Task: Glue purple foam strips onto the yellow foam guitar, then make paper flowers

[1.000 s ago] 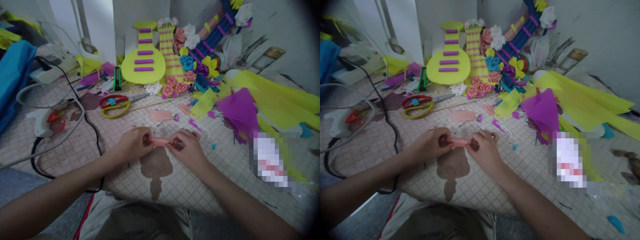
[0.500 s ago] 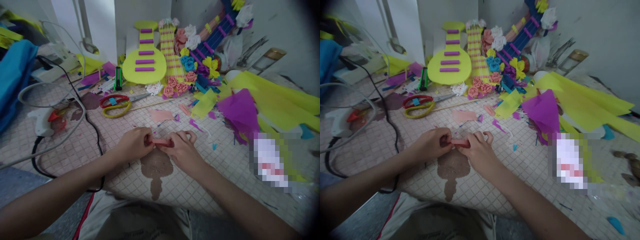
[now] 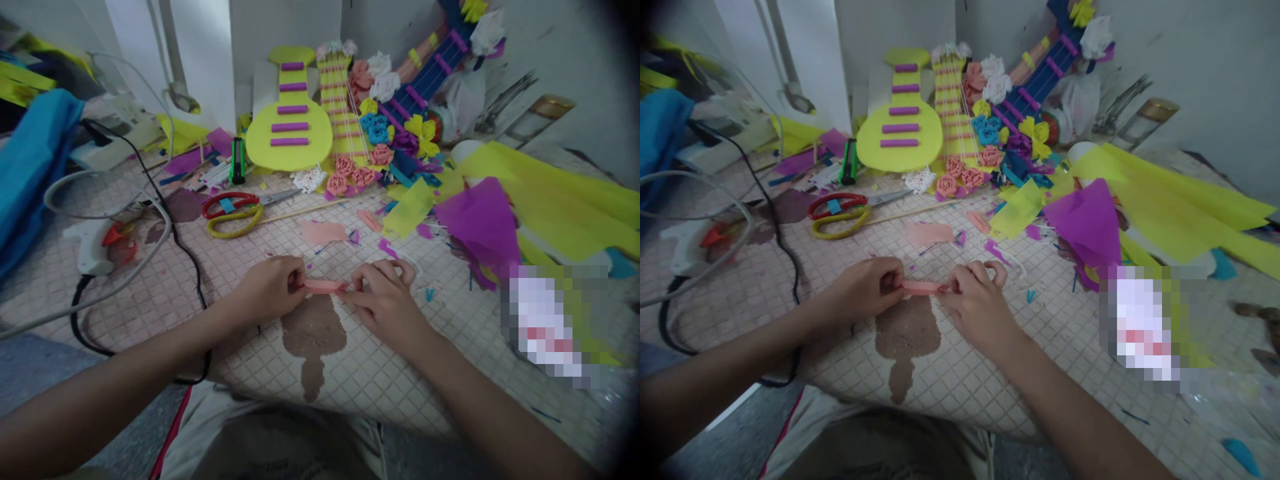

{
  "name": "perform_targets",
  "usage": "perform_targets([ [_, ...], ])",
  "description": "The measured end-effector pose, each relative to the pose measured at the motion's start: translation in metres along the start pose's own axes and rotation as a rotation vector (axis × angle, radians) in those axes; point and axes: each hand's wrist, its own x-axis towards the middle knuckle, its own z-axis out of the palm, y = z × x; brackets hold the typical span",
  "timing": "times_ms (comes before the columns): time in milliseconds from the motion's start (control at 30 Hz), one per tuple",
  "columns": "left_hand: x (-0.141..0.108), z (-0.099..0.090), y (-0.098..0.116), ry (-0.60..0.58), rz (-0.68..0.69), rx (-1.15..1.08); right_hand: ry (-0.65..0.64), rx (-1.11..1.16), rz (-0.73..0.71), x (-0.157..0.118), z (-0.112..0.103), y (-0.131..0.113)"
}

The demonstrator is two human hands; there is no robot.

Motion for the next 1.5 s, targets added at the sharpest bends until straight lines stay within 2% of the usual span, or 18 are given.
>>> perform_targets([
  [267,0.0,-0.003,-0.008,-0.05,0.062,-0.057,-0.006,0.119,0.045,-0.001,0.001,0.004],
  [433,-0.003,-0.004,-0.009,0.028,0.074,-0.127,-0.008,0.167,0.06,-0.001,0.002,0.006],
  [567,-0.003,-0.004,-0.008,0.075,0.264,-0.199,-0.007,0.169,0.08,0.001,0.004,0.005],
  [700,0.001,0.001,-0.007,0.082,0.405,-0.099,0.001,0.163,0.103,0.004,0.003,0.002],
  [933,0.005,0.007,-0.011,0.072,0.399,-0.057,0.045,0.191,0.098,0.006,0.002,0.002],
  [1200,0.005,0.008,-0.011,0.078,0.403,-0.061,-0.015,0.214,0.061,0.01,0.006,0.006],
  [1500,0.005,0.01,-0.015,0.117,0.412,-0.113,-0.016,0.247,0.167,0.014,0.015,0.004],
])
